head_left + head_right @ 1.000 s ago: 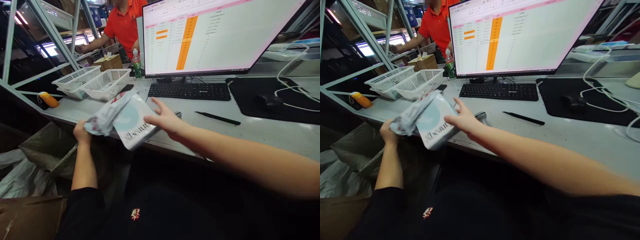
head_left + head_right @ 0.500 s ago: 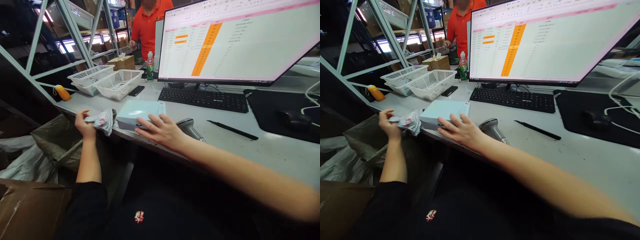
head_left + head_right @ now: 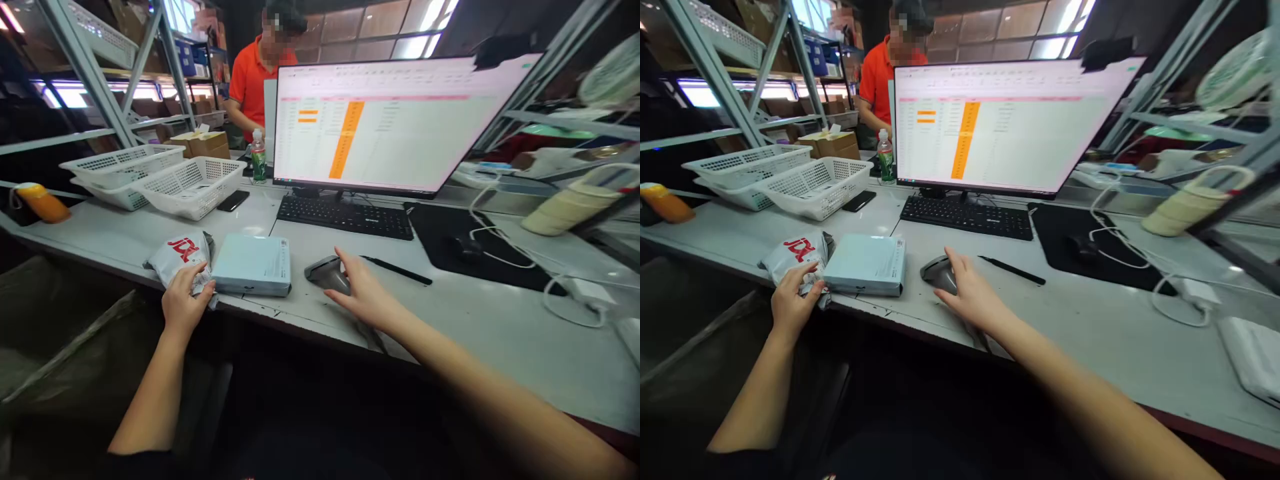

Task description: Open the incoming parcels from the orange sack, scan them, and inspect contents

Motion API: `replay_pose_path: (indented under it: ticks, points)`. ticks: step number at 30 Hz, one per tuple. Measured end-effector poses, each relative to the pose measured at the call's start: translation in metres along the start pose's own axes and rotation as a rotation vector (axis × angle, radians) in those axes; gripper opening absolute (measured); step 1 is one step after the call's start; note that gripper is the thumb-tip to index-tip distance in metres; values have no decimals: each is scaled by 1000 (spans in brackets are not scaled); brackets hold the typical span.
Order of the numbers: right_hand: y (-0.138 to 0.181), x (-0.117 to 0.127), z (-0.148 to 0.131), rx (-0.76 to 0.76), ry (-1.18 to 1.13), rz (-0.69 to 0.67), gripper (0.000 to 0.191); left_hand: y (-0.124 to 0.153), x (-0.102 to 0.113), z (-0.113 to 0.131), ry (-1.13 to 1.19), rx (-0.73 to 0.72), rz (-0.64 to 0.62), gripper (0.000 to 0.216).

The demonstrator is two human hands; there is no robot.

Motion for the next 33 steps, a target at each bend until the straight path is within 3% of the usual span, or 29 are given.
replay_pose_path:
  ticks: [5, 8, 11, 18, 26, 33]
  points:
    - [0, -4, 9, -249, -285, -168, 104, -3, -29, -5, 115, 134, -64, 49]
    - [4, -7, 6, -391, -550, -300, 101, -3, -35, -15, 123, 164, -82, 50]
    - [0, -2, 4, -449, -726, -330, 92, -3, -35, -18, 111, 121, -74, 51]
    - [-31, 39, -21, -268, -824, -258, 62, -2, -35, -13, 57, 83, -82, 51]
    - [-46, 57, -55, -117, -735, -304, 59, 1, -37, -16, 43, 64, -83, 52]
    - [-43, 70, -55, -57, -716, -264, 64, 2, -39, -21, 95, 72, -93, 59]
Point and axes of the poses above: each hand's wrist, its own y-axis away from the middle knuckle, its own x-axis out of the back of the hand, z = x × y, the point moved 4 cm from there along -y, towards the middle knuckle, and after that the axes turned 4 degrees about -z, right-handed, at the moved point
